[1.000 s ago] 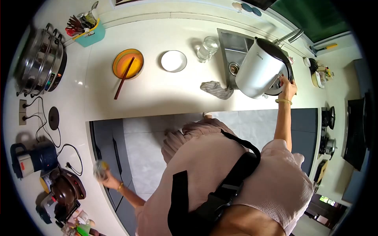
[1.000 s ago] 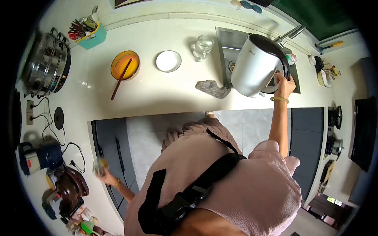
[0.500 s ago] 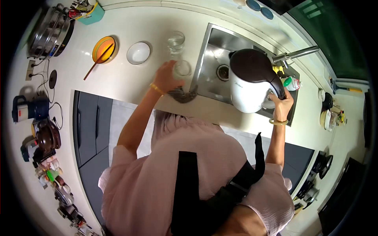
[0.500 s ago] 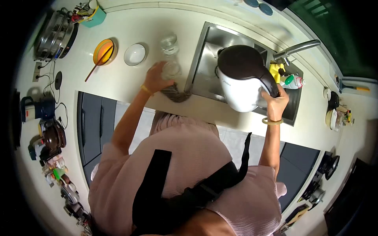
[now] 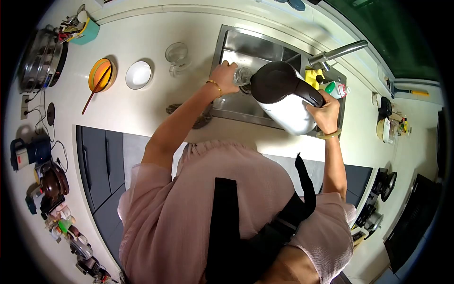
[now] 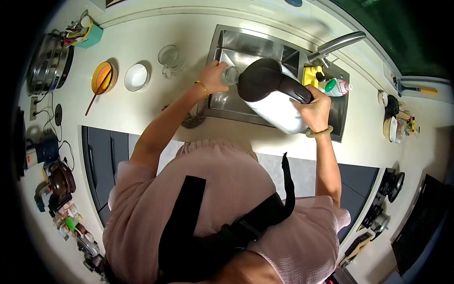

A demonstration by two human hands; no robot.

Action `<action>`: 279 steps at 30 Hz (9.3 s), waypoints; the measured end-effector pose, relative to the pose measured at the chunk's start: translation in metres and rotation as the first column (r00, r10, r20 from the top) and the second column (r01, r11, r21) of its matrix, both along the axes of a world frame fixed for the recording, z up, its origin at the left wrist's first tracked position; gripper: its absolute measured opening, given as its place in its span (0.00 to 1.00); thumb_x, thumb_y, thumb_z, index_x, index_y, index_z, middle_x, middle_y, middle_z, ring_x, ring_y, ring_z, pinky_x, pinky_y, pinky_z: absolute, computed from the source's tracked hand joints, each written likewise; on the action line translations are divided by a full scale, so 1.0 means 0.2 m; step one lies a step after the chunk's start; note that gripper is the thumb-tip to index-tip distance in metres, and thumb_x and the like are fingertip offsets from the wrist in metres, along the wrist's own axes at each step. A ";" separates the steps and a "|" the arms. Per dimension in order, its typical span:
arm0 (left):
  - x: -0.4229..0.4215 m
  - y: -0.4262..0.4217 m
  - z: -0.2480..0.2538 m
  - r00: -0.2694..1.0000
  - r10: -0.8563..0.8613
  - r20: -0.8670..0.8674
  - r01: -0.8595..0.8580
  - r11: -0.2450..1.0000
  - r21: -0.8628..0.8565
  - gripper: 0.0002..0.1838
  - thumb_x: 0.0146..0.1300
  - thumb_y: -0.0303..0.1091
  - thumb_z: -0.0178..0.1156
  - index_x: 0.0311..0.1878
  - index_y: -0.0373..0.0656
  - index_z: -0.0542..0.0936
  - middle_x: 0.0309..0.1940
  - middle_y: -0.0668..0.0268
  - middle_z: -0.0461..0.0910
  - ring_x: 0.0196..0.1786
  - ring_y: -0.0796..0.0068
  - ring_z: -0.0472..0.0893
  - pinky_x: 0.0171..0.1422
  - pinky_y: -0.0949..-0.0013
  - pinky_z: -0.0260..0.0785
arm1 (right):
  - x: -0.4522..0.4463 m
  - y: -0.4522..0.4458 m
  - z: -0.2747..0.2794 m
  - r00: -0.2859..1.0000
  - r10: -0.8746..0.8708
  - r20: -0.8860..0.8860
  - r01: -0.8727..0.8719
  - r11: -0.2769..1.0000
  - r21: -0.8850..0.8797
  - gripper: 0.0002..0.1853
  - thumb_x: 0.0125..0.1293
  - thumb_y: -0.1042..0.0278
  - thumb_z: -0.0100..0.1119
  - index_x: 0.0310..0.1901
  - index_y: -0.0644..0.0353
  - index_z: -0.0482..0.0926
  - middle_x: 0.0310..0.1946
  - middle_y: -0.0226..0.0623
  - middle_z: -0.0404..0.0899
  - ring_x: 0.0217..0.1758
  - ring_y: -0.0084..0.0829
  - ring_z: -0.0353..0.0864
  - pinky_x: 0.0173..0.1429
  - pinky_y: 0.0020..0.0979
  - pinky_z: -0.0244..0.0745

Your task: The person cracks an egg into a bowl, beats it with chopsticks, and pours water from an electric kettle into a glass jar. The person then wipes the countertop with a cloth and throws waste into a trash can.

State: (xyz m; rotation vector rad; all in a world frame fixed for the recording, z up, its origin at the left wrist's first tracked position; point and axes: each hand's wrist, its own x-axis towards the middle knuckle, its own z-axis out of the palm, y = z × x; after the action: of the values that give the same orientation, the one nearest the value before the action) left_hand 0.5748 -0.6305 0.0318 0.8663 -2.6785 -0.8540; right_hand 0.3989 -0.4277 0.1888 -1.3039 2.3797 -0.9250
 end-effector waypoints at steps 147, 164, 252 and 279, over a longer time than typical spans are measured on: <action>0.22 0.16 -0.07 0.979 0.174 -0.106 -0.174 0.985 0.010 0.30 0.32 0.47 0.63 0.42 0.42 0.71 0.35 0.57 0.75 0.37 0.57 0.75 0.41 0.61 0.67 | 0.09 -0.09 0.03 0.981 0.155 -0.117 -0.146 0.986 0.084 0.10 0.38 0.73 0.62 0.27 0.63 0.77 0.19 0.35 0.77 0.21 0.22 0.75 0.28 0.22 0.68; 0.21 0.19 -0.08 0.963 0.222 -0.154 -0.222 0.975 0.021 0.30 0.32 0.46 0.63 0.42 0.46 0.70 0.31 0.55 0.75 0.35 0.55 0.75 0.39 0.60 0.67 | 0.06 -0.08 0.02 0.980 0.163 -0.113 -0.157 0.986 0.059 0.10 0.38 0.72 0.62 0.27 0.63 0.77 0.19 0.37 0.77 0.21 0.24 0.75 0.28 0.23 0.68; 4.55 0.44 0.14 -0.844 0.407 -0.348 -0.499 -0.835 0.232 0.29 0.37 0.31 0.66 0.45 0.31 0.70 0.38 0.59 0.75 0.39 0.73 0.76 0.43 0.72 0.69 | 4.85 -3.46 -0.66 0.753 0.587 0.298 -0.381 0.758 -0.529 0.18 0.30 0.65 0.61 0.26 0.67 0.75 0.17 0.41 0.72 0.19 0.31 0.70 0.28 0.31 0.65; 4.87 0.30 0.00 -0.905 0.238 -0.353 -0.345 -0.897 0.278 0.28 0.39 0.36 0.67 0.45 0.32 0.71 0.41 0.58 0.75 0.43 0.72 0.74 0.49 0.71 0.64 | 4.94 -3.56 -0.80 0.774 0.530 0.345 -0.215 0.733 -0.645 0.18 0.32 0.74 0.64 0.30 0.71 0.74 0.22 0.42 0.74 0.23 0.33 0.71 0.31 0.33 0.68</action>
State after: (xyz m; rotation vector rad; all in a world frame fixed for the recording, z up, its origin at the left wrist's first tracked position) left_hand 1.5496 -0.5700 0.0312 2.0645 0.2810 0.3510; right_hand 1.3859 -1.1398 0.0287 -1.4300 1.3700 -1.6758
